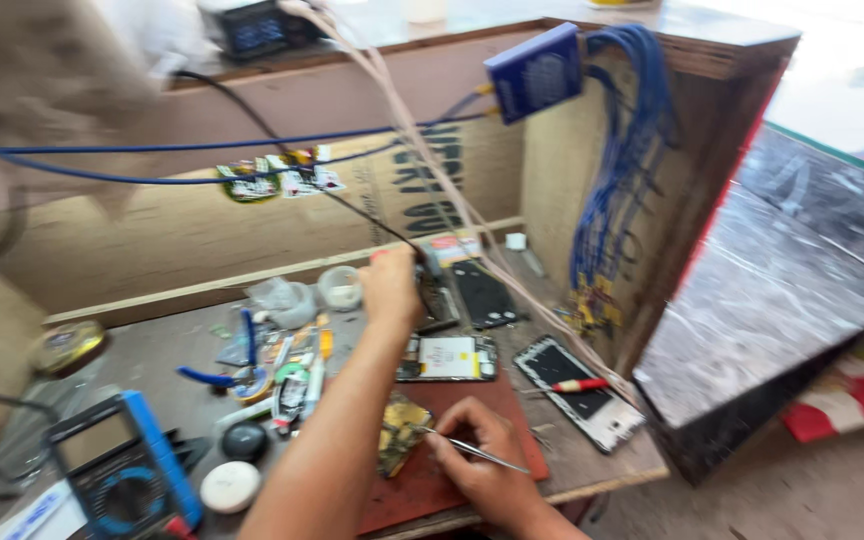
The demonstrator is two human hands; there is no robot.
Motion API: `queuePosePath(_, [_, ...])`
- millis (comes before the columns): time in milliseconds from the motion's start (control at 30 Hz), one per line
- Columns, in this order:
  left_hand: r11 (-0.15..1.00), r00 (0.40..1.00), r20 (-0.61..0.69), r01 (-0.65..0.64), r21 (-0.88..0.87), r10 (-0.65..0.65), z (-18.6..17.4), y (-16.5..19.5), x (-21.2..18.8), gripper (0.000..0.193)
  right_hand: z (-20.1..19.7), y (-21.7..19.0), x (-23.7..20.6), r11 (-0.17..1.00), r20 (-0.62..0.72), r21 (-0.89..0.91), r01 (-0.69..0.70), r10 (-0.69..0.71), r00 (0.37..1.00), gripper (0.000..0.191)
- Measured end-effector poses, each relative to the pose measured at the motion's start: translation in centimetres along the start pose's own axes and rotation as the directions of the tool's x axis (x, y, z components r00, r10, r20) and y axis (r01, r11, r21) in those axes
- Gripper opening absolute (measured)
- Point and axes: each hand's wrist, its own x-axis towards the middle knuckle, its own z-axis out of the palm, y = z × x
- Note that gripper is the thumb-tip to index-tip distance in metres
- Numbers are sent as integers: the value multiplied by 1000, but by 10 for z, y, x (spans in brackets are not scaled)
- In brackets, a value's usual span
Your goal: The person uses a soldering iron and tweezers to work on a small circuit board, then switches to a hot air rework station to heat the same board while manipulating components with tweezers. The workspace contains disassembled mobile phone parts and various tools.
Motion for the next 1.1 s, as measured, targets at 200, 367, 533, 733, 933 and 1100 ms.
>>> queuePosePath(200, [983, 988, -117, -113, -147, 97, -26, -15, -20, 48, 10, 16, 6, 999, 2, 8, -47, 47, 999, 11])
queuePosePath(367, [884, 951, -305, -103, -457, -47, -74, -16, -69, 37, 13, 44, 21, 1000, -9, -10, 16, -16, 1000, 14])
queuePosePath(533, [494, 864, -351, -142, -858, -360, -157, -23, -108, 18, 23, 75, 27, 990, -84, 137, 33, -22, 996, 18])
queuePosePath(733, [425, 507, -697, -556, -714, -507, -314, -89, -82, 11, 40, 63, 37, 997, -75, 65, 48, -43, 996, 18])
queuePosePath(933, [254, 452, -405, -358, -899, -795, -416, -153, -13, 22, 51, 16, 32, 999, -62, 25, -26, 28, 998, 17])
queuePosePath(1100, [186, 543, -288, -236, -954, -789, -434, -174, 15, 25, 49, 23, 31, 999, -61, 10, -52, 53, 997, 16])
